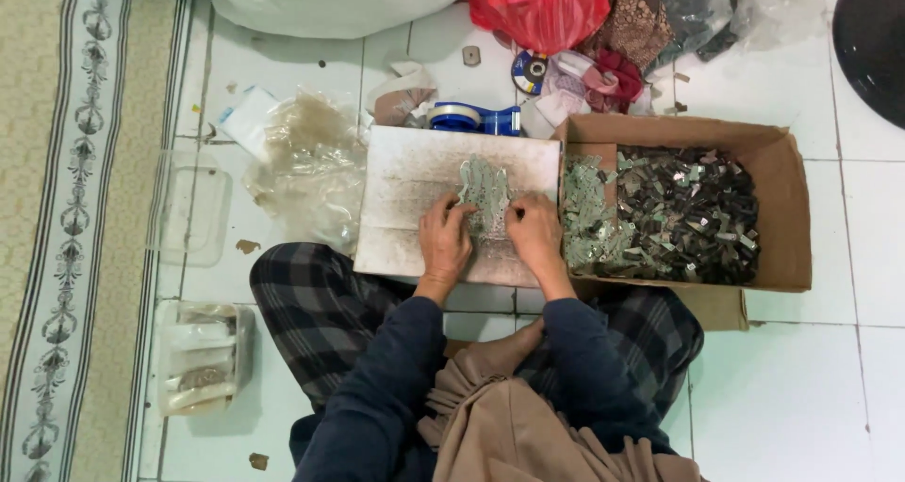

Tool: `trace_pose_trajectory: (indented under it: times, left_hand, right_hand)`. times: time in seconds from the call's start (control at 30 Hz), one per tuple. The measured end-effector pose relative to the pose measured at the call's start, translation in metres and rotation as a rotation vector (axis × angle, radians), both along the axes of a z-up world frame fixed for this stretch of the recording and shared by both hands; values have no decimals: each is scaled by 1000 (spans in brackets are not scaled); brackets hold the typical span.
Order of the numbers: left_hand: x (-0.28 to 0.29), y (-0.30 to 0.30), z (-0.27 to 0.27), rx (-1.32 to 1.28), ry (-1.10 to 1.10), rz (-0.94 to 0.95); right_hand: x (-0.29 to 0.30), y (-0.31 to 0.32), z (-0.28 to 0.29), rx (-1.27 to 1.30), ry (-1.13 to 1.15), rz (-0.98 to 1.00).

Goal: Sorting and arranging small metal components from a box onto a board and into bags.

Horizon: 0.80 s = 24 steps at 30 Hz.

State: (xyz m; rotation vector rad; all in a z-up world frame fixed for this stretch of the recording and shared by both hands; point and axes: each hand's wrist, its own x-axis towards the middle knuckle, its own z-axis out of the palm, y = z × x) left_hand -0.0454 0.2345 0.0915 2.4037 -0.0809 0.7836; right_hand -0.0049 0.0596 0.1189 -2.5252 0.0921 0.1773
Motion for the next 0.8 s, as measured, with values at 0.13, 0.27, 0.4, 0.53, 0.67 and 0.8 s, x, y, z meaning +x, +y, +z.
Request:
trace_pose_trajectory:
  times: [0.13, 0.27, 0.4, 0.53, 0.67, 0.8]
  left_hand:
    - [0, -1, -15, 63, 1, 6]
    - [-1, -4, -10, 30, 33, -52]
    - [1, -5, -13, -118, 43, -117]
    - [5, 3, -21, -319, 165, -54]
    - [9, 15, -29, -552, 92, 86]
    - [7, 18, -2, -648, 56, 94]
  right_hand:
    - [-2, 2, -5, -29, 14, -18]
    - [-1, -1, -21, 2, -89, -31]
    - [-10, 20, -12, 168, -376, -9]
    - [-18, 73, 10, 467, -351, 72]
    - [-18, 118, 17, 622, -408, 128]
    - [-12, 130, 6, 701, -394, 122]
